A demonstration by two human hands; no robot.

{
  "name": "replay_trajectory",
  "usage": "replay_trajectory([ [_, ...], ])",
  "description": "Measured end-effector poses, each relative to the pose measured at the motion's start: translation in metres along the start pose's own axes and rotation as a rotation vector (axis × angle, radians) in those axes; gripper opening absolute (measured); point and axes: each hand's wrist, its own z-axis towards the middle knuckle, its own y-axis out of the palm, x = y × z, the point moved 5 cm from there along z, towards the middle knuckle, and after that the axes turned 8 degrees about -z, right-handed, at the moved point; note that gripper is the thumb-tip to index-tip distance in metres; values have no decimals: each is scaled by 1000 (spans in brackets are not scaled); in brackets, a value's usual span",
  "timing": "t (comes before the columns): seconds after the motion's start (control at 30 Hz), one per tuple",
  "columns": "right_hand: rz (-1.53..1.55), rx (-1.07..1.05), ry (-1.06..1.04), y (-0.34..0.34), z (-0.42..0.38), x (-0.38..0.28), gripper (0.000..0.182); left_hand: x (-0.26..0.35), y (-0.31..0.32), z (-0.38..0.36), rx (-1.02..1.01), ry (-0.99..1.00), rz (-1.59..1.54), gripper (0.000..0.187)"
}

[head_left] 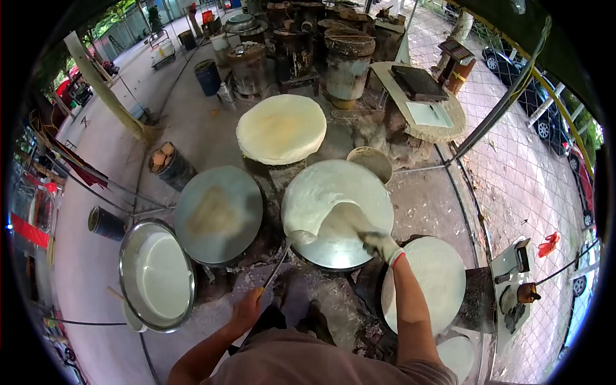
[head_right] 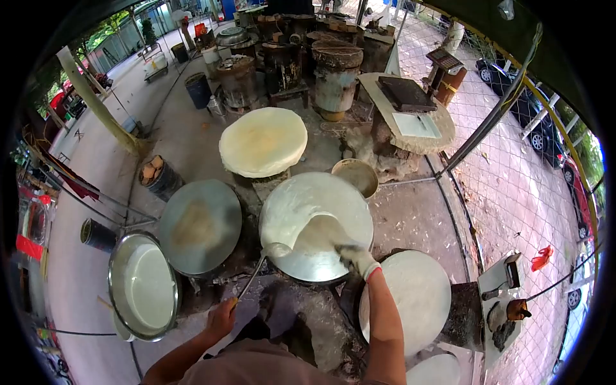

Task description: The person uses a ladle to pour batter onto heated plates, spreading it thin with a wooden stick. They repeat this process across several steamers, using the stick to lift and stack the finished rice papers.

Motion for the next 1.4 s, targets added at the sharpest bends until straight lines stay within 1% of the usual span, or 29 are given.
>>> replay_trajectory([
  [0.07,423,126,-103,-3,-21,-21,22,6,3,-3,22,36,0,33],
  [0.13,146,-49,-77,20,-21,-24,20,10,1,-1,8,64,13,35],
  [0.2,176,-287,-58,40,-38,-20,23,12,0,-6,12,64,33,35],
  [0.27,90,-253,-12,33,-61,-16,27,7,2,-4,29,71,46,36],
  [0.3,90,-250,-16,31,-54,-2,27,2,4,-2,39,105,15,37],
  [0.37,394,236,-240,14,-36,28,29,-3,-1,-4,42,145,-18,38],
  [0.47,391,252,-181,44,-56,45,30,-7,-8,6,-34,93,41,36],
  [0.53,162,99,-87,77,-89,33,30,-14,-16,13,-22,165,41,37],
  [0.6,371,19,-127,108,-82,63,32,-23,-28,17,-42,194,9,37],
  [0.67,527,114,-103,139,-120,59,36,-31,-44,24,-57,229,-28,37],
  [0.7,612,192,-169,158,-131,59,33,-34,-57,27,6,308,-124,37],
  [0.73,731,217,-203,183,-142,55,23,-34,-74,28,64,385,-222,37],
  [0.77,833,250,-161,215,-147,51,18,-33,-92,27,125,439,-324,34],
  [0.8,932,284,-120,252,-155,35,14,-31,-111,28,110,452,-333,34],
  [0.83,865,251,-49,282,-144,28,12,-35,-127,27,61,353,-413,33],
  [0.87,859,180,-97,310,-124,16,15,-43,-138,24,15,251,-488,31],
  [0.9,899,144,-147,331,-99,9,36,-49,-154,21,61,356,-539,32],
  [0.93,875,163,-134,348,-84,-11,39,-60,-166,17,59,363,-543,32],
  [0.97,782,190,-181,358,-64,-23,40,-80,-172,12,-63,178,-798,33],
  [1.0,671,320,-266,364,-36,-27,36,-97,-177,6,-193,-19,-1040,35],
  [1.07,723,569,-235,366,-20,-15,36,-116,-205,-7,-230,22,-1016,29],
  [1.1,738,684,-171,371,-44,-26,38,-134,-217,-15,-230,2,-1101,27],
  [1.13,736,690,-177,382,-30,-21,38,-148,-227,-22,-224,-13,-1188,25],
  [1.2,763,999,-141,411,-6,1,41,-177,-244,-43,-125,-77,-1341,22],
  [1.23,524,1123,-77,418,-37,-35,45,-189,-251,-54,-135,-79,-1341,22],
  [1.27,502,1027,-16,423,-42,-54,46,-206,-257,-63,-97,-179,-1350,22],
  [1.3,472,926,-71,421,-33,-54,45,-223,-261,-73,-57,-279,-1355,22],
  [1.33,441,824,-127,418,-22,-49,44,-236,-264,-82,-63,-277,-1355,22],
  [1.4,465,898,-166,394,-22,-23,42,-264,-265,-102,2,-381,-1373,23],
])
